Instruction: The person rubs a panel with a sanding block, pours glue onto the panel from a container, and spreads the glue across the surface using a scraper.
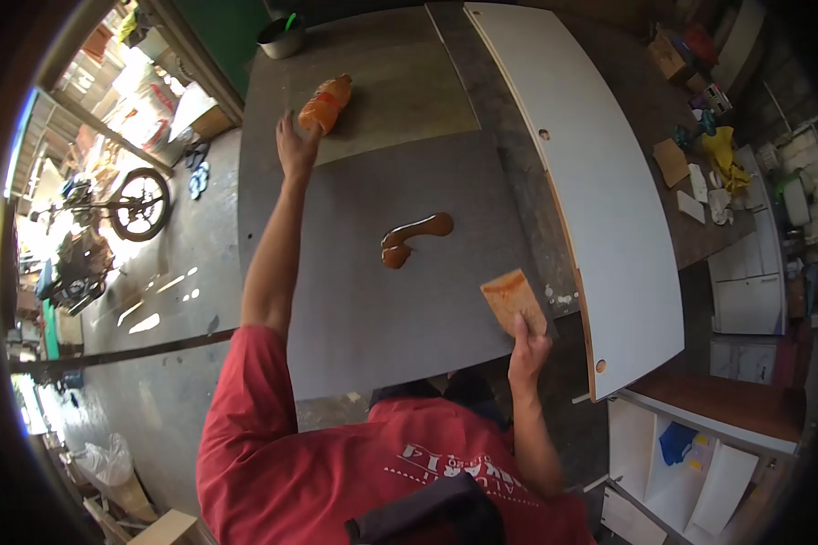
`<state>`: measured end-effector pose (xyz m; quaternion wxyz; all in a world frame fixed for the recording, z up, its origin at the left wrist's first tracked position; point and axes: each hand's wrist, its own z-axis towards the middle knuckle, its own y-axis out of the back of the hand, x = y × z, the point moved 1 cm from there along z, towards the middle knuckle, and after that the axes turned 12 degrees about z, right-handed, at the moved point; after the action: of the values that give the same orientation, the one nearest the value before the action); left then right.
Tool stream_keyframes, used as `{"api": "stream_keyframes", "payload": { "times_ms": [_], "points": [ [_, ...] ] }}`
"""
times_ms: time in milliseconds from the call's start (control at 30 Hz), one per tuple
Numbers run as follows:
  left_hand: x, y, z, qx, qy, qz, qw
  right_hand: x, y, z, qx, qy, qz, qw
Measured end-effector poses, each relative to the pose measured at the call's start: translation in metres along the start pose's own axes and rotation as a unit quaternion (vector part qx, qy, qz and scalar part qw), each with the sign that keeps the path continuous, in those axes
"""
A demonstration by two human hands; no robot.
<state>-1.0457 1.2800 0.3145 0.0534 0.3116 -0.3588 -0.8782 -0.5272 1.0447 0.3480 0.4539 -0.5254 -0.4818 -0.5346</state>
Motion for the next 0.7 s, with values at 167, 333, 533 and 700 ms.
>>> {"api": "stream_keyframes", "payload": {
  "times_ms": [167,333,533,700],
  "points": [
    [0.025,-0.096,0.086,0.054,0.094,0.092,0.99,0.006,-0.019,-0.032,-0.095,0.006,-0.017,0.995],
    [0.04,-0.109,0.071,0.249,0.18,0.08,0.948,-0.006,-0.024,-0.051,-0.087,-0.036,-0.014,0.995],
    [0.076,-0.069,0.033,0.128,0.087,-0.052,0.987,0.003,-0.05,-0.036,-0.1,-0.024,0.025,0.994],
    [0.104,-0.024,0.026,0.262,0.03,-0.004,0.965,0.012,-0.051,-0.028,-0.065,-0.019,0.012,0.998]
  ]
}}
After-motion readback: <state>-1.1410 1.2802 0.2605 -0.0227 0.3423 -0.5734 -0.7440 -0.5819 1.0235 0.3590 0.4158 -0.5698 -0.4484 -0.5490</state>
